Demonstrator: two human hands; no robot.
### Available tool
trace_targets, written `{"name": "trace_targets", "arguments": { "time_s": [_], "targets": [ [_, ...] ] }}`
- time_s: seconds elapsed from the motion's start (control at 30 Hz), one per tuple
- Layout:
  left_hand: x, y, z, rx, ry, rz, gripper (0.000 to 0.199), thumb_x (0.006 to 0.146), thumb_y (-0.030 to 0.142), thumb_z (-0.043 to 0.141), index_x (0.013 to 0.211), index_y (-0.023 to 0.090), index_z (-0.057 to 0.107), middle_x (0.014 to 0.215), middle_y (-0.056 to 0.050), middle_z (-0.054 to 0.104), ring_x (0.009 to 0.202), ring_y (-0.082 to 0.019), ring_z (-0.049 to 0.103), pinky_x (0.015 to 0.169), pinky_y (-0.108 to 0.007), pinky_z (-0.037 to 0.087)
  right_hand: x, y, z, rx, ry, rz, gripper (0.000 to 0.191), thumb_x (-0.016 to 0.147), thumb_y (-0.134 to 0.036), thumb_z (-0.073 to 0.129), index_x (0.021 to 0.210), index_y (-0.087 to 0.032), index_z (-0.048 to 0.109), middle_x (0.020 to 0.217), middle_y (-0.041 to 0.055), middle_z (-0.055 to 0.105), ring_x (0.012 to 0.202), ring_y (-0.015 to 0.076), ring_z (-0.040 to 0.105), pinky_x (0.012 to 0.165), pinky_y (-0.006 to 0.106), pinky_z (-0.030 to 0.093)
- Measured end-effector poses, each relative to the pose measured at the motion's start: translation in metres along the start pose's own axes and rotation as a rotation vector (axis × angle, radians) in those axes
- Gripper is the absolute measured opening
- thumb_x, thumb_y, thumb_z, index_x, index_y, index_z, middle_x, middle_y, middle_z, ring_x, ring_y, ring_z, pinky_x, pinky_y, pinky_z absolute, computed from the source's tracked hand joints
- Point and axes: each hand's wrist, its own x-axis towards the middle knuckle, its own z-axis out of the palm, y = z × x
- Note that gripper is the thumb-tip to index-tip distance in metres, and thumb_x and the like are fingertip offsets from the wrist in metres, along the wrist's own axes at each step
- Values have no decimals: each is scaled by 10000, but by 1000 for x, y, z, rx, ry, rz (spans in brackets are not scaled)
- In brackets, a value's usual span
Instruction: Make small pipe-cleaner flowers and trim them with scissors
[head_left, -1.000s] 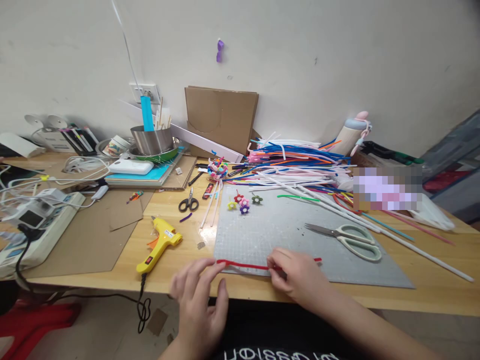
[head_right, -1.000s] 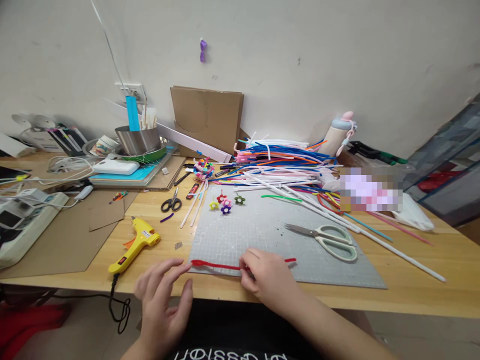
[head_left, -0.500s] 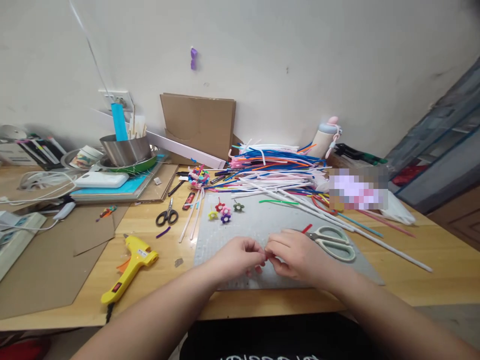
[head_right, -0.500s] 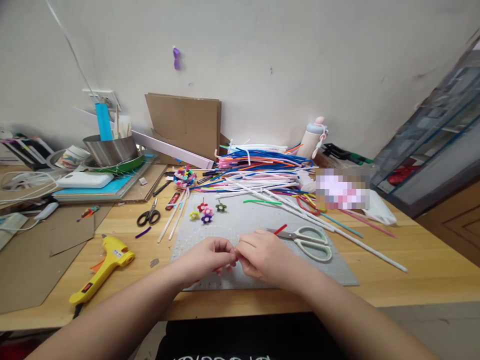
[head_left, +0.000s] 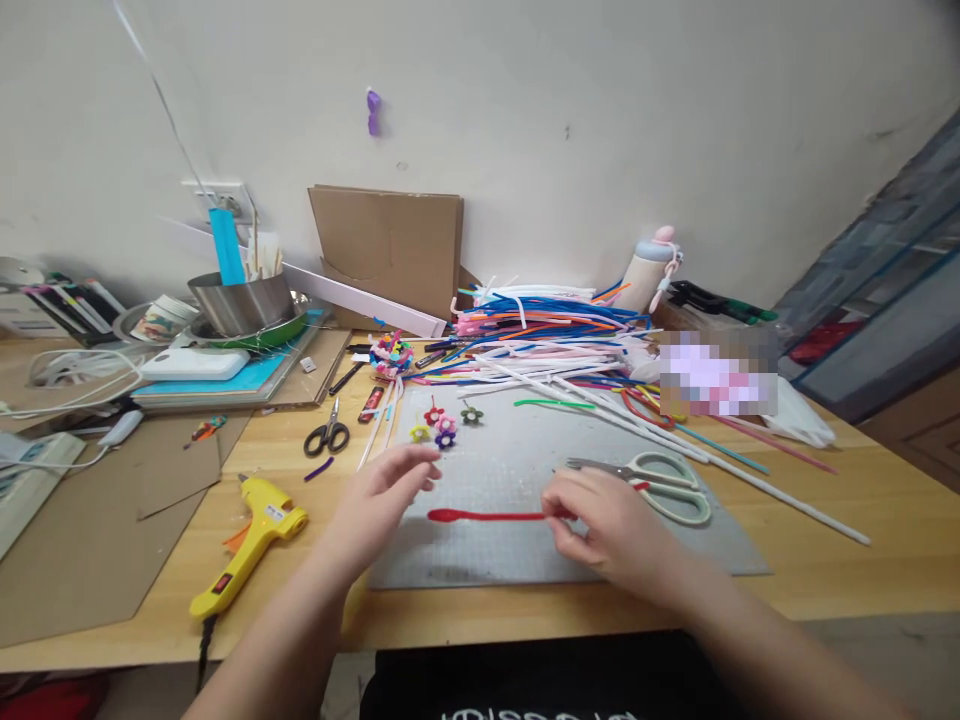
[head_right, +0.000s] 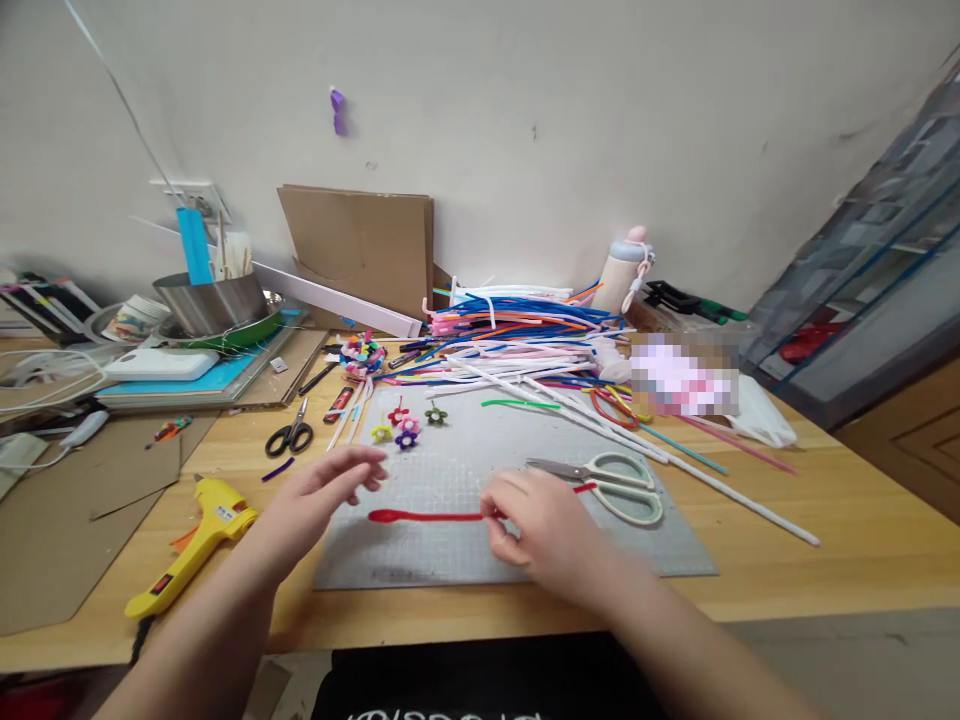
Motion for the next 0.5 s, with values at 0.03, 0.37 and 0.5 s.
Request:
{"name": "trace_targets", "arguments": {
  "time_s": [0.03,0.37,0.5],
  "targets": [
    [-12,-9,-3,53,182,56,261,799,373,523,953,180,608,862,-48,654,798,-174,603,708,-309,471,-2,-6,7,-7,-7,-4,115,754,-80,444,741,-186,486,706,-4,521,657,127,432,608,259,282],
    [-113,-119,1,831,644,583,252,748,122,554,971,215,625,946,-62,630,911,-222,563,822,-363,386,-8,-36,66,-86,-27,-39,128,794,-104,430,724,-184,501,687,5,514,622,128,403,594,277,259],
    [-120,-122,12,936,601,530,372,777,160,519,1120,271,612,1022,-66,602,945,-231,522,837,-380,338,-9,-38,72,-81,-33,-35,132,810,-113,415,728,-184,491,690,3,507,626,125,413,588,269,261]
  ]
}}
